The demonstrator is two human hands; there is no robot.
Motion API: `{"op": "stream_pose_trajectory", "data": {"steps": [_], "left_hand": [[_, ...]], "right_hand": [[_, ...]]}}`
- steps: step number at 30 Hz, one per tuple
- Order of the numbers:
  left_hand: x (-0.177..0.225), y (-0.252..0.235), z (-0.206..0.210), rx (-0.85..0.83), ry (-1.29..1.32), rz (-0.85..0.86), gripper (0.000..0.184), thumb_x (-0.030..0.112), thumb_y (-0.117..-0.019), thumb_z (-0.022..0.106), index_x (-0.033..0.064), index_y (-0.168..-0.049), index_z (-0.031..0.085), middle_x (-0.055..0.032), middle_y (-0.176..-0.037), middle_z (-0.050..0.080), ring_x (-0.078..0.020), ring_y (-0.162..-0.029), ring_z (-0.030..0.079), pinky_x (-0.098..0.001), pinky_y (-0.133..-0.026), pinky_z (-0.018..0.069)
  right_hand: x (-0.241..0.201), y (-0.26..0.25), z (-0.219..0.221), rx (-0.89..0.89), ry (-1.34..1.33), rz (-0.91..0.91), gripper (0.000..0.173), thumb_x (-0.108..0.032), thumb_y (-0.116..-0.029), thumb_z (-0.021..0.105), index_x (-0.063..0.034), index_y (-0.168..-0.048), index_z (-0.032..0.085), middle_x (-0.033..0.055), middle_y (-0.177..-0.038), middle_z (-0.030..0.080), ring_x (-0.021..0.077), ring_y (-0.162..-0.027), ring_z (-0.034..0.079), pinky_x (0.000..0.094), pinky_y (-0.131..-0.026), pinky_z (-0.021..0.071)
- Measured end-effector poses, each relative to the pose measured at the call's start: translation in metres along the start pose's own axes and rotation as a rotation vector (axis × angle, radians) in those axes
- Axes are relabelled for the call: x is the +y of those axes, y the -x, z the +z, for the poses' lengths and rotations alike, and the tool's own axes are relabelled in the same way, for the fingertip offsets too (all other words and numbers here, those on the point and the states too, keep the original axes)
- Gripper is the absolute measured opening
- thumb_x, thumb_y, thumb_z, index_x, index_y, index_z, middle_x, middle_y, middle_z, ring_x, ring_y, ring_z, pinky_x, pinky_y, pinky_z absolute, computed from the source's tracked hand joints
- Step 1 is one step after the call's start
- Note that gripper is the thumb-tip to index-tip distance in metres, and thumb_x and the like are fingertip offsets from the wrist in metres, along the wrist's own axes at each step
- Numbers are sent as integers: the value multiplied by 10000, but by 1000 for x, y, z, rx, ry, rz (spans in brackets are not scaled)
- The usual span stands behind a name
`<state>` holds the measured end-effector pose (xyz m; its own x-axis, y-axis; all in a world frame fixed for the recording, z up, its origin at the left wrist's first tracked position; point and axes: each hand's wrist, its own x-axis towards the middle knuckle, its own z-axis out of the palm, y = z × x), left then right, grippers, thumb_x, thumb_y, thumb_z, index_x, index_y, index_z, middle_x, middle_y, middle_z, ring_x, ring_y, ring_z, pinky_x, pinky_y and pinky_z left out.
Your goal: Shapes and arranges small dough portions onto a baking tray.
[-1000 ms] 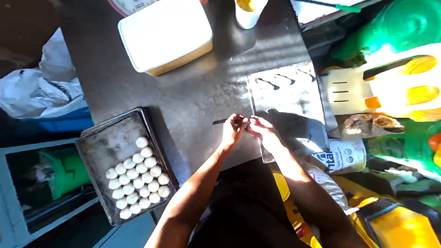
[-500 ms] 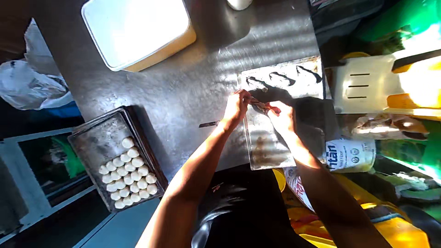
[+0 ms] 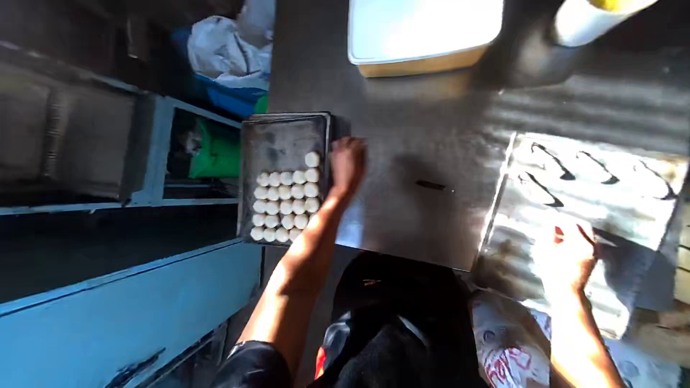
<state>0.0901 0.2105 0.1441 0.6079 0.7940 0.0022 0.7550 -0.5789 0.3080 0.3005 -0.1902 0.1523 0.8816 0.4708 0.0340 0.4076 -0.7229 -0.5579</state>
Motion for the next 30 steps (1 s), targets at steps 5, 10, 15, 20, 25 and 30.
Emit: {"op": "stream_pose_trajectory", "data": {"steps": [5, 10, 15, 20, 25, 30], "left_hand": [[-163, 10, -52, -126, -27, -439, 382, 398, -978, 604, 133, -1232, 709, -177, -1283, 675, -456, -1318, 516, -741, -1060, 354], [-91, 65, -81, 3, 355, 56, 171, 200, -1011, 627, 94, -1081, 742, -111, -1127, 707, -331, -1186, 597, -536, -1043, 477], [-32, 137, -54, 107, 648, 231, 225, 182, -1021, 598, 159, -1204, 728, -40, -1148, 679, -190, -1148, 608, -391, -1007, 526], [-47, 203, 2, -206, 413, 42, 539, 334, -1047, 533, 157, -1549, 450, -86, -1554, 489, -257, -1431, 467, -502, -1154, 423], [-18, 220, 30, -410, 82, 267, 501, 258, -1072, 413, 76, -1537, 450, -111, -1679, 292, -301, -1578, 189, -599, -1260, 172], [4, 187, 76, -420, 21, 323, 514, 211, -1067, 358, -11, -1524, 433, -169, -1684, 245, -310, -1578, 178, -522, -1280, 181]], "right_hand": [[-98, 65, 39, -98, -154, -100, 250, -98, -1023, 545, 20, -1118, 744, 208, -1037, 742, 290, -894, 739, 446, -854, 609], [-223, 75, 112, -304, -529, -172, 501, -180, -970, 694, -47, -1438, 577, 165, -1379, 629, 180, -1145, 691, 317, -937, 603], [-265, 57, 123, -275, -444, -482, 225, -131, -1003, 618, -84, -1179, 750, 45, -1122, 760, 121, -1034, 718, 352, -943, 592], [-177, 86, 165, -301, -266, -660, 312, -117, -1025, 541, -24, -1276, 700, 151, -1446, 600, 278, -1404, 517, 461, -1198, 411], [-158, 96, 160, -266, -203, -555, 370, -20, -984, 474, -22, -1264, 715, 149, -1407, 637, 301, -1411, 518, 453, -1194, 421], [-136, 81, 200, -400, 131, -621, 507, 21, -971, 477, -142, -1434, 605, 19, -1541, 533, 290, -1555, 276, 584, -1272, 207]]}}
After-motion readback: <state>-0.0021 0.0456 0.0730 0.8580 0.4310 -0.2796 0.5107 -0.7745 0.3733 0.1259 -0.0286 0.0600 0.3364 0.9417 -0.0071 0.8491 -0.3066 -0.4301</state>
